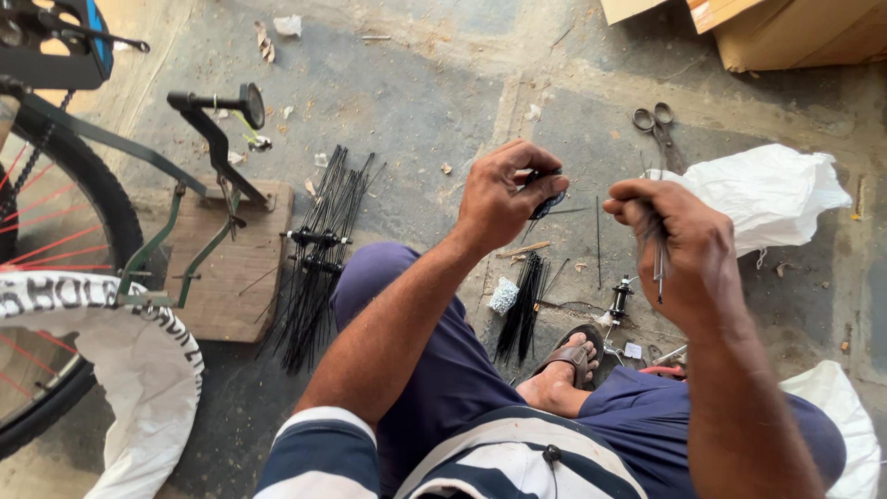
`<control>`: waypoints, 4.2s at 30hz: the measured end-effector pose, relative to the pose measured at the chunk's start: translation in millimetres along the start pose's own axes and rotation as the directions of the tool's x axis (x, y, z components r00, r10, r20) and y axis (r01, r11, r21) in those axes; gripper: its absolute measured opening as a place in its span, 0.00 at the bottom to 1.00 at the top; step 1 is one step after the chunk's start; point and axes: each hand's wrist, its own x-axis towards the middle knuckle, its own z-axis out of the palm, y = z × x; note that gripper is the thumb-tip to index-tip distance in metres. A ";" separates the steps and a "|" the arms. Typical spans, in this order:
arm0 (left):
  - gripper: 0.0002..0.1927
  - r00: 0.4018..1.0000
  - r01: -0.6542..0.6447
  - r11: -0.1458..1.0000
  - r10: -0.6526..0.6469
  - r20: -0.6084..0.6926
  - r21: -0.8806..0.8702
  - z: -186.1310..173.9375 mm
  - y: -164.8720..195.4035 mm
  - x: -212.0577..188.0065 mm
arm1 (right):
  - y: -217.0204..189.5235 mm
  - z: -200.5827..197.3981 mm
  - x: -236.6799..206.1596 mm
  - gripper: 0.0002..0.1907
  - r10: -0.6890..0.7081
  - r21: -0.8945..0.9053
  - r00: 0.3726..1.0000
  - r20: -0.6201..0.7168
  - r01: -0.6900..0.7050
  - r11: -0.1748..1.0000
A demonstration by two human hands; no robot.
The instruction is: The person sits on the floor and inserts multiple bicycle spokes into the holes of a bicycle hub, arranging them in a radial pattern. The person handles the spokes by hand and adjusts their positions within the hub.
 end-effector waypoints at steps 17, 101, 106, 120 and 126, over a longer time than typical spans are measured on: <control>0.07 1.000 0.002 1.000 -0.002 0.013 -0.004 3.3 1.2 -0.3 | 20.7 35.0 7.8 0.12 0.122 0.438 0.978 -0.167 -0.038 0.898; 0.10 0.997 0.051 0.998 -0.052 0.061 0.024 4.3 12.7 1.9 | 0.3 -14.8 55.1 0.15 0.088 0.377 0.991 -0.098 -0.045 0.925; 0.10 0.994 0.087 0.996 -0.088 0.065 0.020 6.0 13.0 1.7 | 6.1 -12.3 58.1 0.17 0.141 0.521 0.986 -0.091 -0.073 0.851; 0.11 0.997 0.060 0.998 -0.061 0.054 0.027 7.8 8.9 2.0 | 5.9 7.1 57.2 0.20 -0.188 -0.108 0.982 0.007 0.188 0.976; 0.10 0.998 -0.064 0.988 0.061 0.026 0.142 6.8 3.9 2.7 | 1.6 -13.3 51.4 0.14 0.055 0.359 0.983 -0.173 0.012 0.933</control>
